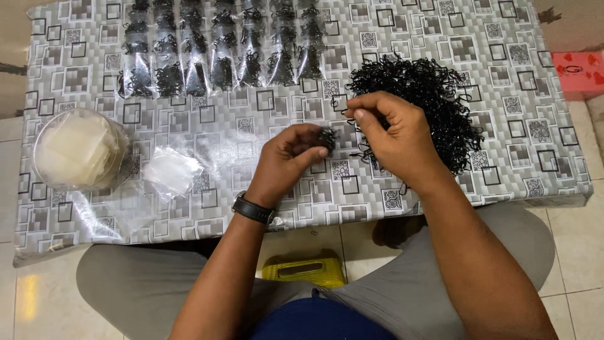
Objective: The person gathers black elastic hair ties from a pile on a table and places them into small plastic bags.
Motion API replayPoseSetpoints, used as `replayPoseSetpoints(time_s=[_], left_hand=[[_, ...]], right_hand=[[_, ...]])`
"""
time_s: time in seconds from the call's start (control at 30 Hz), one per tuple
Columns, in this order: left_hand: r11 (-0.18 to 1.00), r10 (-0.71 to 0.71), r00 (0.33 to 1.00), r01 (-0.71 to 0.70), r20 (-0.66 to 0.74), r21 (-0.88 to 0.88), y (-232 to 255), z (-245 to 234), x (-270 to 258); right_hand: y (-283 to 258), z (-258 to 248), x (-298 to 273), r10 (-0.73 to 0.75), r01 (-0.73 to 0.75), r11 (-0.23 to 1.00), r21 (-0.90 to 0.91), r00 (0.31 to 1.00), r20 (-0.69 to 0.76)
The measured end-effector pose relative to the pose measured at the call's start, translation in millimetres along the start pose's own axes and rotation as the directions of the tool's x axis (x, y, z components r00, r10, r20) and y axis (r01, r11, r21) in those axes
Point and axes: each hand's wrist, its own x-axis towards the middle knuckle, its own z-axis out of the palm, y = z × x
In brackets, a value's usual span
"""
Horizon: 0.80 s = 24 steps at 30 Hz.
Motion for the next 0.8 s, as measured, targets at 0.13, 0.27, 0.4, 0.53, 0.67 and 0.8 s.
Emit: replayPoseSetpoints(time_s=[0.13,0.27,0.4,0.53,0.67,0.8], left_hand=[[0.994,0.004,0.999,-0.009,-0.042,-0.111,-0.6,-1.9,2.5],[0.995,0.009,0.997,-0.017,-0.081,-0.102,-3.4,-0.3,5.8],[0.997,0.041,0.992,-0.049,-0.122,-0.065,-3.8,-1.7,7.4],[0.996,0.055,0.991,-0.062,-0.122,-0.057,-4.0,-2.5,7.1],[0.995,0.054,0.988,-0.065,-0.144,-0.071,-7.2,-0.1,6.9],[0.993,0.036,0.983,-0.056,-0.182,-0.106,-24.2,-5.4,12.1]], right_hand=[[8.2,6.6,-6.3,0.017,-0.016,0.996,-0.093,1.0,0.015],[20.0,32.3,-22.7,-0.069,0.195,0.765,-0.614,0.972,0.222],[29.3,53.7,-28.3,-0.049,0.244,0.692,-0.68,0.955,0.293],[25.7,54.2,-22.6,0.118,0.101,0.632,-0.769,0.968,0.223],[44.5,68.1,-31.5,-0.153,0.167,0.48,-0.861,0.983,0.106],[58.9,89.7,-41.9,-0.328,0.251,0.491,-0.834,0.941,0.09]])
